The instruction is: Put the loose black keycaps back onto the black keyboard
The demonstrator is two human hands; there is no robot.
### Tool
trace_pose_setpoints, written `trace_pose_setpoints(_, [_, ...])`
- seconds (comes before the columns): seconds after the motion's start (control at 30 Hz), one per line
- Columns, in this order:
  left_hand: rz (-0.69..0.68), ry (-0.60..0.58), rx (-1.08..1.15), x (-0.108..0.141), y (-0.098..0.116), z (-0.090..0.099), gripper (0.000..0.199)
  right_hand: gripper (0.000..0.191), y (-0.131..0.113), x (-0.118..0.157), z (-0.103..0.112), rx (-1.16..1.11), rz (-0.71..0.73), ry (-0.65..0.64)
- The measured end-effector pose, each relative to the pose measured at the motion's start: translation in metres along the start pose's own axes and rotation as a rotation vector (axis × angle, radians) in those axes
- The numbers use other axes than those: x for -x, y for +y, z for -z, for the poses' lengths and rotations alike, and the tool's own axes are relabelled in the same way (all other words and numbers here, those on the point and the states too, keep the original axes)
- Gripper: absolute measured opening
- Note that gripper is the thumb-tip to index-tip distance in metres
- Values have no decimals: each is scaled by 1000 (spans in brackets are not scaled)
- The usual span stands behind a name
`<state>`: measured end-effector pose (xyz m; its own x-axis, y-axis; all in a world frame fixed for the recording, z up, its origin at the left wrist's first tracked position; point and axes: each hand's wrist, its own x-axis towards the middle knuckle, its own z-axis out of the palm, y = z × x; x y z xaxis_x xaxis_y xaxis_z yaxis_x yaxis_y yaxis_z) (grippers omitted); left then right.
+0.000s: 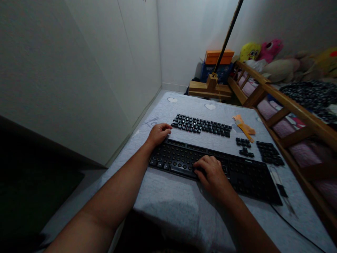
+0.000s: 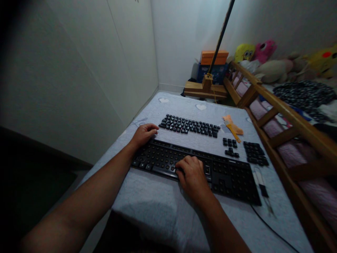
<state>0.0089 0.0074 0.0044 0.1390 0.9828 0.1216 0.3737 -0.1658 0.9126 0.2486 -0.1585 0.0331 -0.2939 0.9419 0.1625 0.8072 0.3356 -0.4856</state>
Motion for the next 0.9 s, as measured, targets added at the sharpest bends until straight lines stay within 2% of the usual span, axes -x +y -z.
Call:
trace_pose_setpoints(0.27, [-6, -4, 10, -1, -1, 0, 27, 14, -4, -2, 1, -8, -18, 4])
trace_pose_setpoints(0.9, [-6, -9, 6, -2, -3, 0, 29, 11, -6, -5, -10, 238, -28, 51])
